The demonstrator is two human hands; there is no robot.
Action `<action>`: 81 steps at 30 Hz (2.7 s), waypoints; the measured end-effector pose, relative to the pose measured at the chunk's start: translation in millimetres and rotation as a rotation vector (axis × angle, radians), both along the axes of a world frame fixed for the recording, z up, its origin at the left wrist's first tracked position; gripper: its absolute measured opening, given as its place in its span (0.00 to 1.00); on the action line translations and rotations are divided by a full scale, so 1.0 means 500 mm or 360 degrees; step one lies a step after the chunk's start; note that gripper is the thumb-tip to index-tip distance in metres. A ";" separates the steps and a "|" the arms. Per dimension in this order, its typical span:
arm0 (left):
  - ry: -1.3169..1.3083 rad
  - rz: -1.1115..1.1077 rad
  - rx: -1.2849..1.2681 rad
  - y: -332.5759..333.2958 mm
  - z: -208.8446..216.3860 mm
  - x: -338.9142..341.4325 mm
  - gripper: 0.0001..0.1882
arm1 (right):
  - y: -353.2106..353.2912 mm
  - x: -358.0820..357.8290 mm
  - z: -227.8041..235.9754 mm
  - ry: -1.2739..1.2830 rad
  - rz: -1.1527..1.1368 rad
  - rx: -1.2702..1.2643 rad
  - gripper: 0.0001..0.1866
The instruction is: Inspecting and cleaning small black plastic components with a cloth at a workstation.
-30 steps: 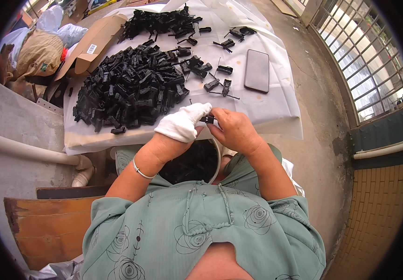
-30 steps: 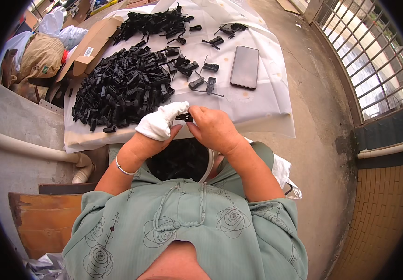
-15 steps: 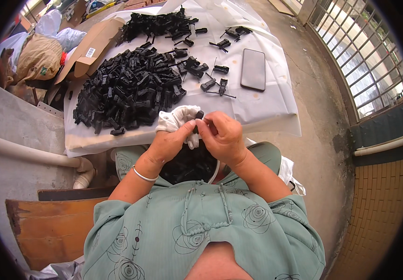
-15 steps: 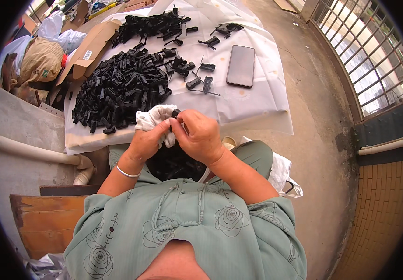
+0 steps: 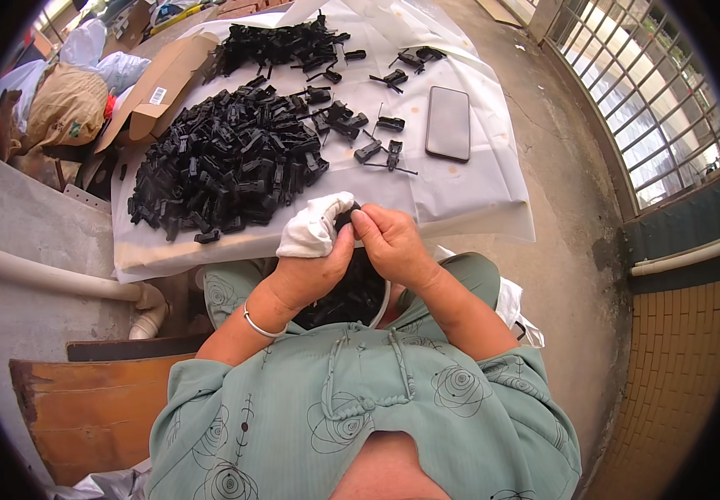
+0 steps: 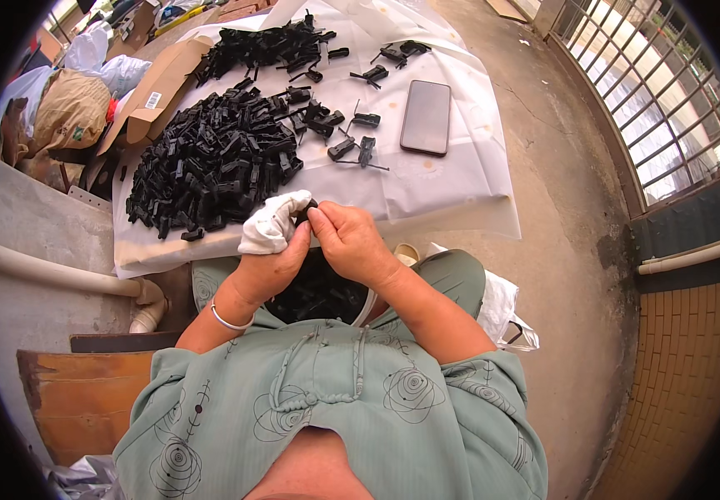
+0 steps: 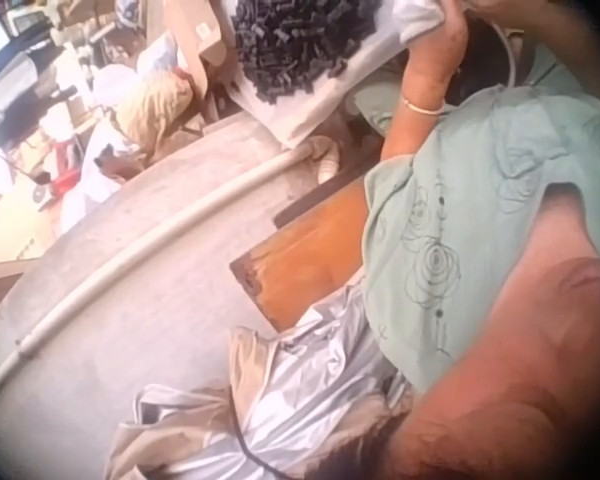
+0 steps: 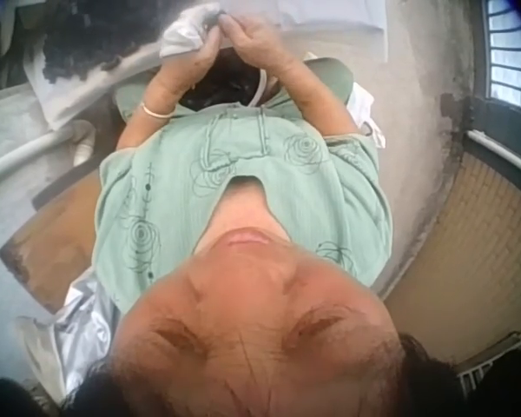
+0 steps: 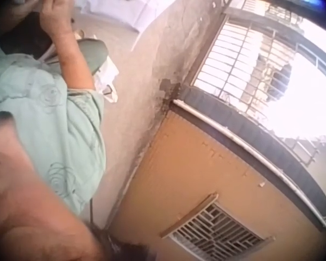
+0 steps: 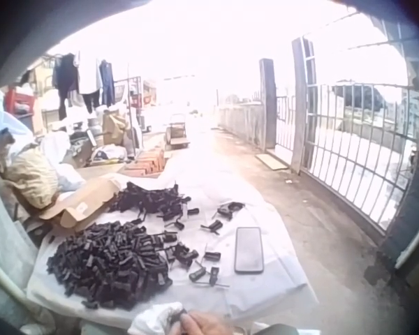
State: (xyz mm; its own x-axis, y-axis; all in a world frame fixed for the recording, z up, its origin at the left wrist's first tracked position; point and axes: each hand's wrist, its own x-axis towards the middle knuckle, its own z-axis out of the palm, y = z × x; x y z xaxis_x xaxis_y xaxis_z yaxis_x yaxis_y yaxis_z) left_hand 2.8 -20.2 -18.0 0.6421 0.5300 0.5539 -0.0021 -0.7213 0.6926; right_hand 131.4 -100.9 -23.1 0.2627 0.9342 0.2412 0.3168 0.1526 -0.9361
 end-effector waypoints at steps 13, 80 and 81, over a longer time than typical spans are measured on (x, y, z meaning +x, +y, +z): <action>-0.0121 -0.0331 -0.1416 0.010 0.024 -0.008 0.16 | -0.012 0.037 -0.009 -0.0239 0.0058 -0.0011 0.08; 0.0254 -0.0360 -0.1048 0.003 0.040 0.000 0.15 | 0.002 0.019 0.011 0.0391 -0.0221 -0.0043 0.09; 0.0193 -0.0308 -0.1031 0.005 0.031 0.000 0.16 | 0.001 0.022 0.013 0.0344 -0.0155 -0.0074 0.10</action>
